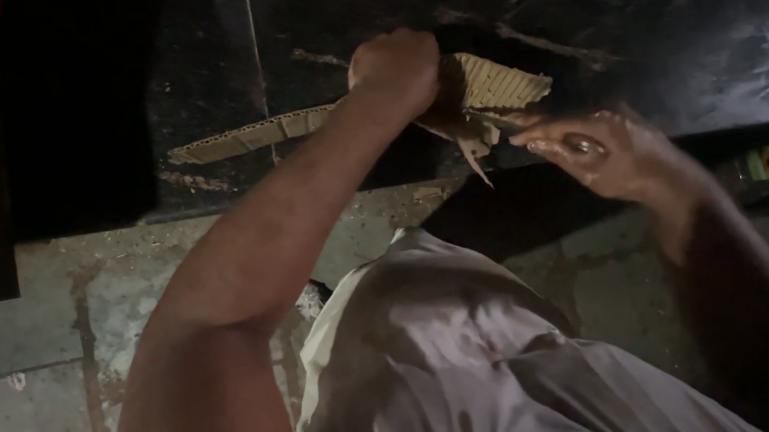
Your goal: The recorder uses a pair of scissors to cut and separate layers of a corrugated cardboard strip.
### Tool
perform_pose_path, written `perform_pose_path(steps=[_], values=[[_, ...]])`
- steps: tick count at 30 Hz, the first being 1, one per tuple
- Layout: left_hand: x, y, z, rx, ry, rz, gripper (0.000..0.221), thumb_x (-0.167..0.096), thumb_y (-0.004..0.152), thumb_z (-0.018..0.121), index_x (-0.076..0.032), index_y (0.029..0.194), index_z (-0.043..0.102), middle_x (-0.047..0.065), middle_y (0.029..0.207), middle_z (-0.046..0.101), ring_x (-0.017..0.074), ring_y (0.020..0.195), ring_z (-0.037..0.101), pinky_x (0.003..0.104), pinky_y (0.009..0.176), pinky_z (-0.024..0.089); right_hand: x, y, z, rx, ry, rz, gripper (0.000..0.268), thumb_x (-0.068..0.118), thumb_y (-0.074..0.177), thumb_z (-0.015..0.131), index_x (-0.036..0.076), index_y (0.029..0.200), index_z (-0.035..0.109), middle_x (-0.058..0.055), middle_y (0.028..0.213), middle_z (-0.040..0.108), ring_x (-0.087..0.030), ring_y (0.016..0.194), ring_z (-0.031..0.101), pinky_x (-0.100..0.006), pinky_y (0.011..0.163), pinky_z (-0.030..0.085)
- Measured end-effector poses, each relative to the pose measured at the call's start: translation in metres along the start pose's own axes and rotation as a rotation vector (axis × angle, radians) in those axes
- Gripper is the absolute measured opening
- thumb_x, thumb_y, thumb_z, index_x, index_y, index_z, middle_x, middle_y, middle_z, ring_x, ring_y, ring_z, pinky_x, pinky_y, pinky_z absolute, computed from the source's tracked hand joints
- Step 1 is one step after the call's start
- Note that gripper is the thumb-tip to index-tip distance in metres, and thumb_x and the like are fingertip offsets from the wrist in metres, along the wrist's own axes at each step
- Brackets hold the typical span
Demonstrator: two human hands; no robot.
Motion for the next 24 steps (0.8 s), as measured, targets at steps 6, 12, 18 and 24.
perform_pose_path(steps=[6, 12, 18, 24], values=[[-0.003, -0.004, -0.002, 0.029, 0.012, -0.008, 0.022, -0.017, 0.092, 0.069, -0.003, 0.109, 0.073, 0.019, 0.105, 0.074, 0.0341, 0.091, 0.075, 0.049, 0.071, 0.063, 0.024, 0.016, -0.021, -0.052, -0.075, -0.323, 0.031, 0.033, 0.099, 0.058, 0.027, 0.127, 0.071, -0.002, 0.127, 0.074, -0.021, 0.098, 0.075, -0.044, 0.089, 0.061], [-0.004, -0.01, -0.006, -0.021, -0.032, 0.007, 0.025, -0.019, 0.092, 0.068, -0.003, 0.111, 0.072, 0.02, 0.109, 0.073, 0.0362, 0.098, 0.074, 0.05, 0.076, 0.061, 0.058, 0.03, -0.019, 0.046, -0.192, -0.257, 0.034, 0.037, 0.104, 0.051, 0.024, 0.13, 0.068, -0.002, 0.128, 0.072, -0.024, 0.103, 0.073, -0.047, 0.102, 0.054], [-0.007, -0.013, -0.011, 0.049, -0.06, -0.021, 0.024, -0.019, 0.092, 0.068, -0.006, 0.111, 0.073, 0.018, 0.117, 0.071, 0.0357, 0.107, 0.071, 0.05, 0.085, 0.059, 0.061, 0.047, -0.027, 0.063, -0.246, -0.387, 0.035, 0.038, 0.101, 0.054, 0.021, 0.126, 0.072, -0.003, 0.124, 0.076, -0.023, 0.111, 0.071, -0.045, 0.102, 0.054], [-0.002, -0.011, -0.01, 0.059, -0.079, -0.021, 0.025, -0.024, 0.094, 0.066, -0.007, 0.111, 0.074, 0.016, 0.117, 0.073, 0.0349, 0.105, 0.072, 0.05, 0.085, 0.06, 0.065, 0.068, -0.035, 0.128, -0.114, -0.257, 0.041, 0.046, 0.104, 0.048, 0.021, 0.127, 0.072, -0.003, 0.126, 0.075, -0.023, 0.111, 0.071, -0.046, 0.102, 0.053]])
Point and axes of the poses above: each hand's wrist, its own y-axis towards the middle knuckle, its own z-axis out of the palm, x = y × z, the point moved 6 cm from there along y, towards the middle knuckle
